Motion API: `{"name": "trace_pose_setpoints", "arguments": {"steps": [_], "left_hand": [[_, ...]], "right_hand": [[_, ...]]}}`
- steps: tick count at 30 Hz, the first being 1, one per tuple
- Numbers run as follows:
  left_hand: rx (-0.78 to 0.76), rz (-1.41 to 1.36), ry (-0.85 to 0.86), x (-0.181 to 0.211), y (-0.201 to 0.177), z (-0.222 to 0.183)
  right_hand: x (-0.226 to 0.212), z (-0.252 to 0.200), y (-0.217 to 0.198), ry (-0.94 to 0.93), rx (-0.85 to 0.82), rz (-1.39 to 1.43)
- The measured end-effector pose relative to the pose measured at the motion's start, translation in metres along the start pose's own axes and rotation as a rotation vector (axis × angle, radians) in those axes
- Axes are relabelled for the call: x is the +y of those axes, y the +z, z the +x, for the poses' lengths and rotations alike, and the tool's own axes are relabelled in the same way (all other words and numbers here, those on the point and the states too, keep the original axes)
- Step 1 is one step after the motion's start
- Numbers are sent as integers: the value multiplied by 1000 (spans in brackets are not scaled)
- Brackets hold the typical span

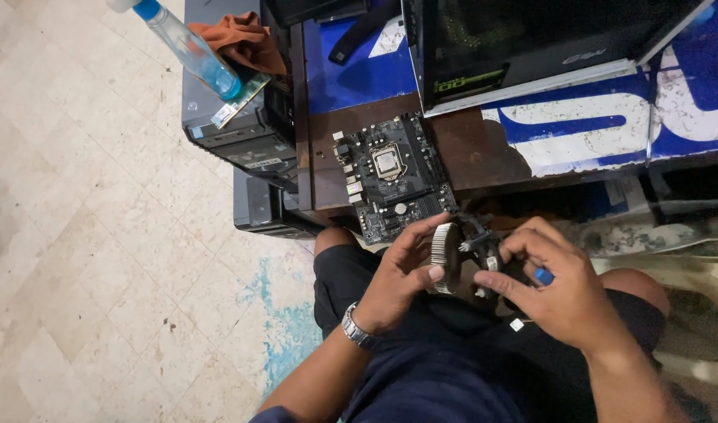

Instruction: Disassembling a CPU cooler and brushing dust off the heatsink and fan using a cleaning brush.

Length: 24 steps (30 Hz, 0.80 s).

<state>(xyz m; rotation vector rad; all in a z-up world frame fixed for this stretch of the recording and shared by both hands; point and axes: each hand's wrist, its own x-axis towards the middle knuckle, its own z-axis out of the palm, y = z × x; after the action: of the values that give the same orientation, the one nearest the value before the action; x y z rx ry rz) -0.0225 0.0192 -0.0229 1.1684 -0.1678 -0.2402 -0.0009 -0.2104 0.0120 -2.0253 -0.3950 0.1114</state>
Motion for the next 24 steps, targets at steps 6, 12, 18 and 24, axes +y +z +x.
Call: {"name": "trace_pose_setpoints", "arguments": {"steps": [6,12,18,24], "left_hand": [[-36,-396,-215,-6,-11,2],[-85,-1067,-241,-23,-21,0],[40,-969,-220,-27,-28,-3],[62,-956,-229,-39,-32,-9]], "right_hand": [[4,-5,-6,93,62,-200],[48,-2,-18,223,218,-155],[88,33,-38,520,478,260],[72,83,-37,699,435,370]]}}
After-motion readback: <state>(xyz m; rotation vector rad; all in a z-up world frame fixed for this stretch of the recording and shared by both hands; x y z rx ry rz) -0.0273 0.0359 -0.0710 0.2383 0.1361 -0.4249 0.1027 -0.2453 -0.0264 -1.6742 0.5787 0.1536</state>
